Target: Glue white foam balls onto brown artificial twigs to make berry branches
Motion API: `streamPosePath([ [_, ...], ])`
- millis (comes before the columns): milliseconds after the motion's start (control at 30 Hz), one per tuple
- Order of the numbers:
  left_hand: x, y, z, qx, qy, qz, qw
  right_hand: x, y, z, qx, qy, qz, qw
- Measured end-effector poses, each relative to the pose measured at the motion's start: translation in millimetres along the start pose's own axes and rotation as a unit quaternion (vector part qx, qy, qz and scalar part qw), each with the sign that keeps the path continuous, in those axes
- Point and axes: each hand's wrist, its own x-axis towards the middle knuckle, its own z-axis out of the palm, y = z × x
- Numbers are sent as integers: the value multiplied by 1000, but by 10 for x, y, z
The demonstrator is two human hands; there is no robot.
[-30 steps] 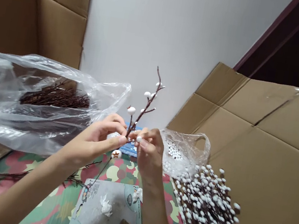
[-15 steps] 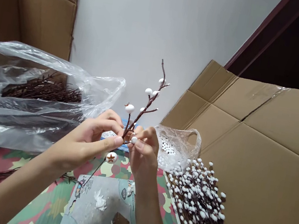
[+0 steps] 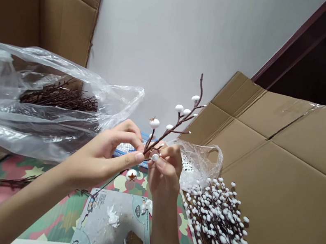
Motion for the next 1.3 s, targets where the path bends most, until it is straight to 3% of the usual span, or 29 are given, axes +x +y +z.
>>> streamPosePath([
  [500, -33, 34, 116, 71, 60, 19, 996, -32, 59, 19, -67, 69, -77, 992],
  [767, -25, -4, 135, 62, 61, 8, 996, -52, 135, 31, -80, 80, -112, 987],
  [1067, -14, 29, 160, 29, 72, 0, 997, -100, 214, 179, -83, 148, -155, 973],
  [1300, 11, -46, 185, 46, 60, 10, 997, -60, 206, 104, -74, 127, -179, 973],
])
